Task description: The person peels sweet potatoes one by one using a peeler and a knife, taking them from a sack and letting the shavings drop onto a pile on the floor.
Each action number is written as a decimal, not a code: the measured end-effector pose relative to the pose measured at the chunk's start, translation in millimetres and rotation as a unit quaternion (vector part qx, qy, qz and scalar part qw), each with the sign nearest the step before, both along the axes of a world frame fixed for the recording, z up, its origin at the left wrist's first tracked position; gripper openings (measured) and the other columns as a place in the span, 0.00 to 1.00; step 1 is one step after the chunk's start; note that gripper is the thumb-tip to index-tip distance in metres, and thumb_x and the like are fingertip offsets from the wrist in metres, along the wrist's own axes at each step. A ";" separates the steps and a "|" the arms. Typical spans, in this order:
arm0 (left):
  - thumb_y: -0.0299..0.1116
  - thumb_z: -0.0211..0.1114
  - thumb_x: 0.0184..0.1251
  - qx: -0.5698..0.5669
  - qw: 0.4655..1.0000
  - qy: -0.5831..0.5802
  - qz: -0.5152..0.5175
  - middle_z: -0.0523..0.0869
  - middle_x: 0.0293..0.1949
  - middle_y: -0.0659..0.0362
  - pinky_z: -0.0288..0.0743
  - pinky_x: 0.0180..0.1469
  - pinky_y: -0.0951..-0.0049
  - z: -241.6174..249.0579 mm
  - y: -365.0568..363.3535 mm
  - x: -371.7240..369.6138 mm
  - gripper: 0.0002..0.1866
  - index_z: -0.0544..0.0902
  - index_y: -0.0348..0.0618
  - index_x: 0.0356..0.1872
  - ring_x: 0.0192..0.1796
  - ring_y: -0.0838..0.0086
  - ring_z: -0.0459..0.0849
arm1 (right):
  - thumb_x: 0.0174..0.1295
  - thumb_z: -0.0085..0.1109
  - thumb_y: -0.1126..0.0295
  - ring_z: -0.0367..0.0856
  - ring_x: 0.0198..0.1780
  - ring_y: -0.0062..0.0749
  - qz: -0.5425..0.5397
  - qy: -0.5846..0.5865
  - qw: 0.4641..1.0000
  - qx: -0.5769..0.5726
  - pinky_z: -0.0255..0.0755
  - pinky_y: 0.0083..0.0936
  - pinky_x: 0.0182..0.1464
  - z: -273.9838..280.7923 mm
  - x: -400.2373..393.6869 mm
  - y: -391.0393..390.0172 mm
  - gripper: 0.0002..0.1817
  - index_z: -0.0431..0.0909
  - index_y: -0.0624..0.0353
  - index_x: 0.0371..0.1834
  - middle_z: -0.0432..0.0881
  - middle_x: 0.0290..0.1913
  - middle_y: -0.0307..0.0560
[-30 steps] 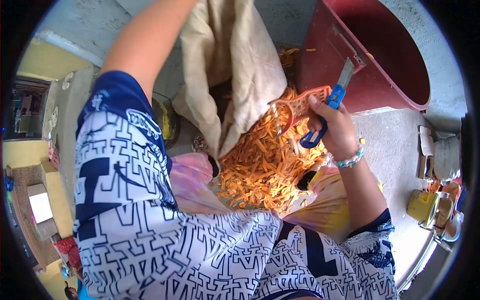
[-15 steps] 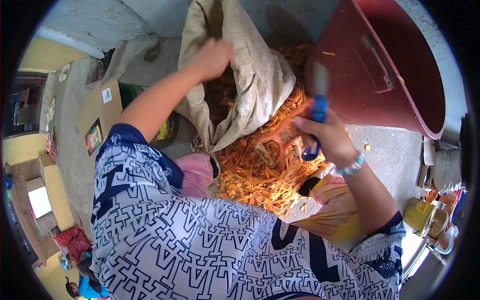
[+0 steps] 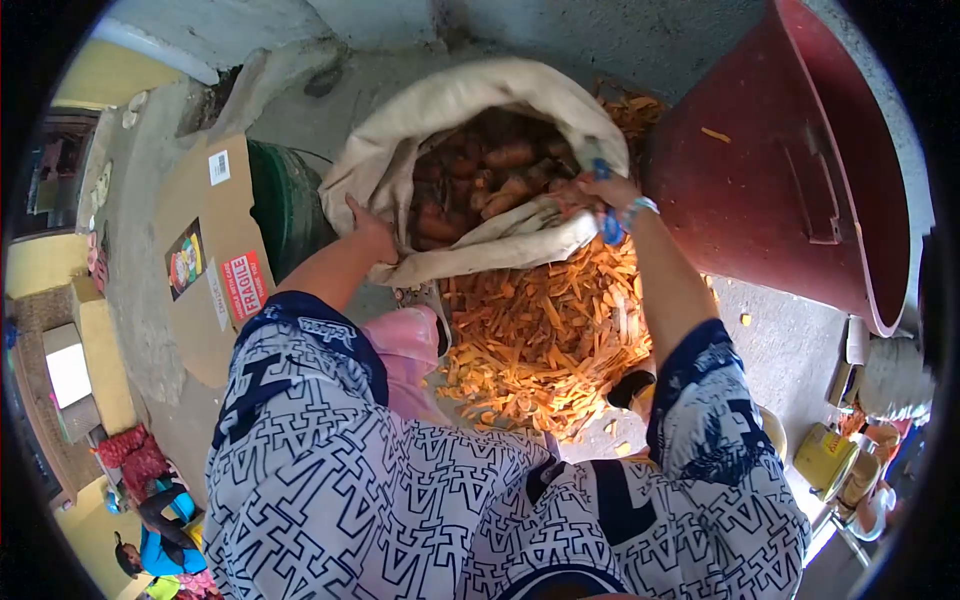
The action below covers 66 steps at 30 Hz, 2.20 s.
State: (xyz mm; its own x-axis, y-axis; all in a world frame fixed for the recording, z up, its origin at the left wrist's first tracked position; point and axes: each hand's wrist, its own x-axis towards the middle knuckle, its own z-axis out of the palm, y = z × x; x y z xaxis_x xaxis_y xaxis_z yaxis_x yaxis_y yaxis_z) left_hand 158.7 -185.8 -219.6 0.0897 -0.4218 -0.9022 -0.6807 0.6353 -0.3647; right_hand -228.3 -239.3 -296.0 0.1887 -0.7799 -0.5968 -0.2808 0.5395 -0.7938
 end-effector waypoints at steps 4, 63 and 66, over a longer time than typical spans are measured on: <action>0.63 0.61 0.47 -0.073 0.986 0.110 0.106 0.61 0.66 0.52 0.48 0.64 0.42 5.1 -15.5 -20.1 0.48 0.58 0.46 0.67 0.66 0.55 0.61 | 0.54 0.62 0.69 0.64 0.14 0.19 0.037 0.045 0.993 0.100 0.58 0.20 0.15 28.7 -22.9 30.5 0.13 0.72 0.60 0.40 0.71 0.18 0.36; 0.26 0.58 0.57 0.287 0.260 0.664 0.639 0.74 0.30 0.60 0.61 0.18 0.83 192.8 216.7 -173.1 0.24 0.64 0.44 0.56 0.21 0.81 0.70 | 0.46 0.71 0.69 0.67 0.17 0.16 -0.064 -0.017 0.974 -0.215 0.61 0.16 0.19 308.2 -14.7 244.2 0.15 0.72 0.60 0.29 0.74 0.19 0.35; 0.25 0.59 0.55 0.273 0.315 0.667 0.617 0.73 0.28 0.60 0.60 0.18 0.84 203.6 220.2 -170.4 0.26 0.63 0.41 0.57 0.18 0.81 0.69 | 0.46 0.71 0.69 0.69 0.18 0.17 -0.031 -0.004 0.967 -0.254 0.63 0.17 0.20 304.7 -17.5 242.7 0.15 0.73 0.60 0.28 0.74 0.18 0.35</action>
